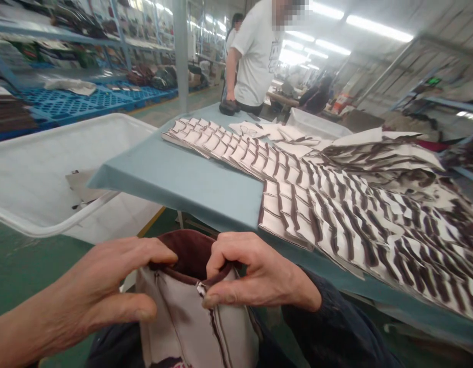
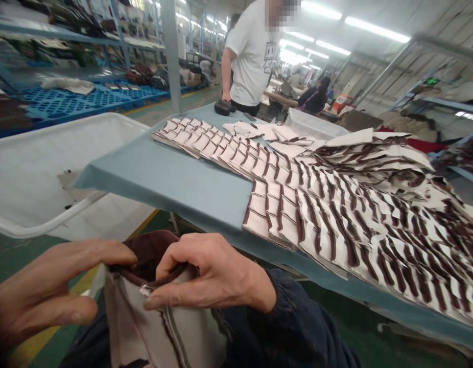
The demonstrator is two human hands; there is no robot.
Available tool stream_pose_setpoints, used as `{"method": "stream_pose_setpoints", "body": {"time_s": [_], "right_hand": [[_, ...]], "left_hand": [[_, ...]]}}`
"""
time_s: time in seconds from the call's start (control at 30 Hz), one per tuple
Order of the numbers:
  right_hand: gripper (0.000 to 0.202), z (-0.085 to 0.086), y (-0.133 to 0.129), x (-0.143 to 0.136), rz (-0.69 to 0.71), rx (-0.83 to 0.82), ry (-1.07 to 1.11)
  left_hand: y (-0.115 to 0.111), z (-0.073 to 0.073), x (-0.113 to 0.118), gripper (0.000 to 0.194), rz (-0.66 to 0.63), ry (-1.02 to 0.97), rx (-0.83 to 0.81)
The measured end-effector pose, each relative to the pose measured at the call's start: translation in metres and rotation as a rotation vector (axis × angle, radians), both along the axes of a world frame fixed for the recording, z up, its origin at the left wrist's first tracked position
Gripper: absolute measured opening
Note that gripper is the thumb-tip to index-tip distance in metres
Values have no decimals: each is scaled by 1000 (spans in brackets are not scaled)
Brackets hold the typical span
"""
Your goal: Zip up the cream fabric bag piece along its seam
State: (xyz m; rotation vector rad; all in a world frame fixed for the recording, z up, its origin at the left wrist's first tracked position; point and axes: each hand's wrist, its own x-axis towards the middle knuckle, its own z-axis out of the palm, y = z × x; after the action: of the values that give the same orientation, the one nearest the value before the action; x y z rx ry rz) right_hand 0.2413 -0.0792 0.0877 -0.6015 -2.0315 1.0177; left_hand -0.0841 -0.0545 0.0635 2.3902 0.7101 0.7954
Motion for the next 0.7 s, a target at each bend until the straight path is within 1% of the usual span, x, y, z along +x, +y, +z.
{"method": "stream_pose_setpoints", "body": {"time_s": [0.03, 0.1, 0.17, 0.2, 0.3, 0.4, 0.47, 0.53, 0.63, 0.7], "right_hand": [[50, -1, 2, -3, 15, -23, -6], [54, -6, 4, -6, 24, -82, -10], [57, -13, 5, -6, 18, -158, -5], [57, -16, 6, -5, 15, -194, 2], [60, -26, 5, -2, 8, -286, 20], [58, -33, 4, -1, -22, -297, 5], [50, -37, 3, -2, -64, -241, -29], [37, -39, 2, -2, -88, -182, -59], [20, -43, 2, -4, -90, -153, -76], [15, -46, 1, -5, -118, -109, -77]], "left_hand": [[1, 2, 6, 60, -68, -12, -45], [2, 2, 17, 39, -176, -19, -151], [1, -4, 25, 23, -200, -37, -243], [1, -7, 28, 20, -189, -43, -273], [2, -16, 31, 23, -157, -13, -299], [4, -17, 32, 25, -148, 18, -274], [5, -13, 32, 24, -152, 13, -241], [4, -6, 33, 24, -155, 14, -188], [2, 5, 36, 29, -139, 31, -64], [1, 8, 39, 34, -126, 60, 21]]}}
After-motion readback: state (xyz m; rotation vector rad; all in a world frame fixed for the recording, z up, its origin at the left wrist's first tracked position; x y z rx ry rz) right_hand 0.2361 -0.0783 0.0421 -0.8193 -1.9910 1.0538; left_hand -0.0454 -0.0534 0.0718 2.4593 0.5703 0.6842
